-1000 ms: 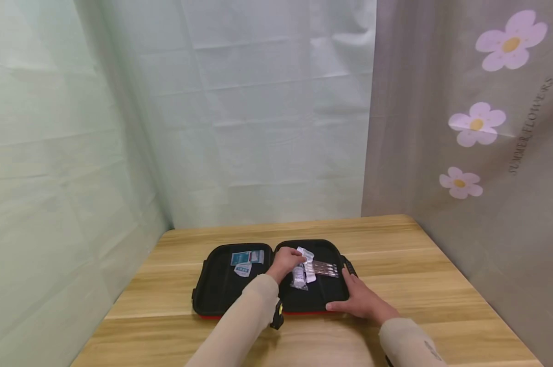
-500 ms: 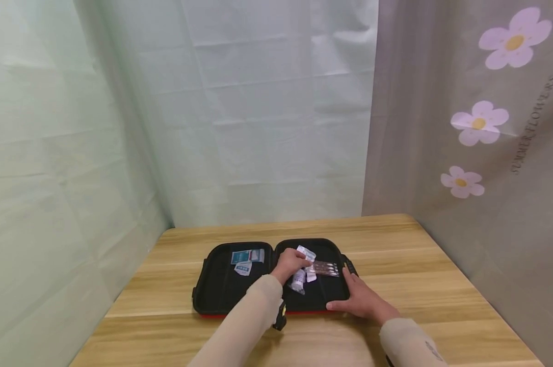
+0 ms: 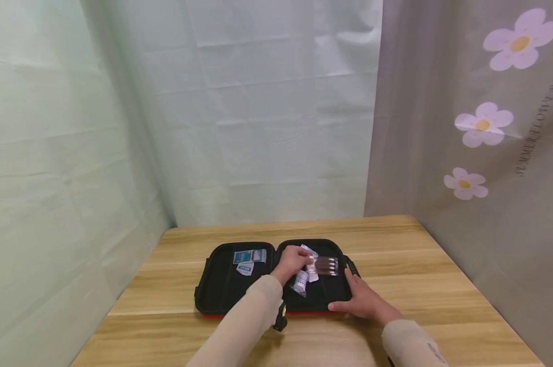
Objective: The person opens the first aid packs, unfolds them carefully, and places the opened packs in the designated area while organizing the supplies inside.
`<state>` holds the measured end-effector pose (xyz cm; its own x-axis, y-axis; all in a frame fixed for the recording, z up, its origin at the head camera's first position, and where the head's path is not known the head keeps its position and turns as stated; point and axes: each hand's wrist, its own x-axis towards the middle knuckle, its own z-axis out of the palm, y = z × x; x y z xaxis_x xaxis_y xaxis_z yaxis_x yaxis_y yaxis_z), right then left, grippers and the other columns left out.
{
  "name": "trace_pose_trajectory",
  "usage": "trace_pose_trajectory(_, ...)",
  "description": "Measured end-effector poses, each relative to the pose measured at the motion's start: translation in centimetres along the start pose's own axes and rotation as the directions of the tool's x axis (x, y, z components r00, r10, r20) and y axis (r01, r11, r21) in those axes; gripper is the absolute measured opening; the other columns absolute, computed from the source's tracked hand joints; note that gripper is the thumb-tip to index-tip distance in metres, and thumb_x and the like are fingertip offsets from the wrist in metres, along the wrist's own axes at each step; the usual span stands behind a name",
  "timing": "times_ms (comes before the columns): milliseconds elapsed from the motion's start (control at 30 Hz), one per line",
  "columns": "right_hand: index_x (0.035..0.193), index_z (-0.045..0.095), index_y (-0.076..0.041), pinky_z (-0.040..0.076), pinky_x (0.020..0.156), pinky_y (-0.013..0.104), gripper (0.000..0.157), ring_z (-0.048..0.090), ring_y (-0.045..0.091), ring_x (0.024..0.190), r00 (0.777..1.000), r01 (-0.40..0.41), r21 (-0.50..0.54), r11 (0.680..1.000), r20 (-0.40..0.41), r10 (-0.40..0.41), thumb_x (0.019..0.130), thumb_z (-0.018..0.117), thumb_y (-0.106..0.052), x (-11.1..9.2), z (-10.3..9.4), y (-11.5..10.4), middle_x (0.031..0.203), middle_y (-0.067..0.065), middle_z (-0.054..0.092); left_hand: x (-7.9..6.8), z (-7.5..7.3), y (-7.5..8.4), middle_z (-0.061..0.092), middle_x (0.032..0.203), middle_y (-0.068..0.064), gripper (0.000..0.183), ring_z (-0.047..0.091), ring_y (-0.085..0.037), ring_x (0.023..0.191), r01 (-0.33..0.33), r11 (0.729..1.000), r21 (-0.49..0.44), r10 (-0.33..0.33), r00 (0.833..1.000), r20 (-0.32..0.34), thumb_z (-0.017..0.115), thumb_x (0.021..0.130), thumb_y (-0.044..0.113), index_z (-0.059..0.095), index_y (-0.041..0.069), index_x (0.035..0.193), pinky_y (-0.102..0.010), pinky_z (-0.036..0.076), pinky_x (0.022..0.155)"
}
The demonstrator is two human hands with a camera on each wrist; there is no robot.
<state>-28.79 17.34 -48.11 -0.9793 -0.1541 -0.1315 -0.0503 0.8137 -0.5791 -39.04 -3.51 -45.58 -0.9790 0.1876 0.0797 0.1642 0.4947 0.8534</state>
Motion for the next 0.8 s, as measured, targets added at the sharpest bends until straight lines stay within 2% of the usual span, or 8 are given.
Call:
trace_pose_trajectory(200,0.155,0.012,0.007,0.023,0.107,0.070,0.120,0.023,0.058,0.137,1.000,0.009,-0.015,1.000,-0.002,-0.009,0.078,0.077,-0.058,0.1,0.1,0.1,0.152,0.040,0.019,-0.1,-0.9,-0.1,0.070,0.089,-0.002,0.006,0.061,-0.012,0.080,-0.006,0.989,-0.151,0.003,1.000,-0.019,0.076,0.087,0.007,0.078,0.004,0.092,-0.030,0.054,0.070)
trace_pose_trajectory(333,0.155,0.011,0.008,0.023,0.107,0.070,0.120,0.022,0.058,0.137,1.000,0.022,-0.012,1.000,0.002,-0.022,0.078,0.077,-0.056,-0.1,0.0,0.2,0.152,0.041,0.019,-0.1,-2.0,-0.1,0.069,0.090,-0.005,0.010,0.061,-0.013,0.077,0.004,0.951,-0.311,-0.004,1.000,0.000,0.070,0.091,0.005,0.075,0.001,0.099,-0.034,0.058,0.070)
trace_pose_trajectory(467,0.154,0.010,0.009,0.022,0.107,0.070,0.118,0.020,0.059,0.137,0.998,0.055,-0.003,0.998,0.002,-0.055,0.080,0.078,-0.053,-0.2,-0.3,0.6,0.151,0.042,0.018,0.2,-3.2,-0.2,0.068,0.095,-0.007,0.016,0.062,-0.015,0.078,0.027,0.909,-0.416,-0.018,1.000,0.025,0.067,0.094,0.005,0.073,-0.002,0.107,-0.039,0.060,0.071)
trace_pose_trajectory(633,0.154,0.009,0.008,0.021,0.107,0.070,0.117,0.018,0.058,0.139,0.998,0.070,0.012,0.997,0.006,-0.070,0.081,0.077,-0.052,-0.5,-0.6,1.1,0.152,0.041,0.017,0.4,-5.2,-0.8,0.068,0.100,-0.011,0.021,0.062,-0.017,0.083,0.031,0.885,-0.465,-0.034,0.999,0.002,0.067,0.094,0.005,0.071,-0.005,0.112,-0.036,0.060,0.069)
trace_pose_trajectory(800,0.153,0.008,0.011,0.021,0.106,0.071,0.116,0.018,0.059,0.138,0.996,0.093,0.007,0.996,0.006,-0.093,0.082,0.077,-0.049,-0.6,-0.9,1.4,0.151,0.043,0.016,0.3,-7.8,-1.6,0.067,0.103,-0.013,0.023,0.063,-0.018,0.082,0.020,0.891,-0.454,-0.039,0.999,-0.033,0.065,0.096,0.008,0.070,-0.004,0.116,-0.031,0.059,0.069)
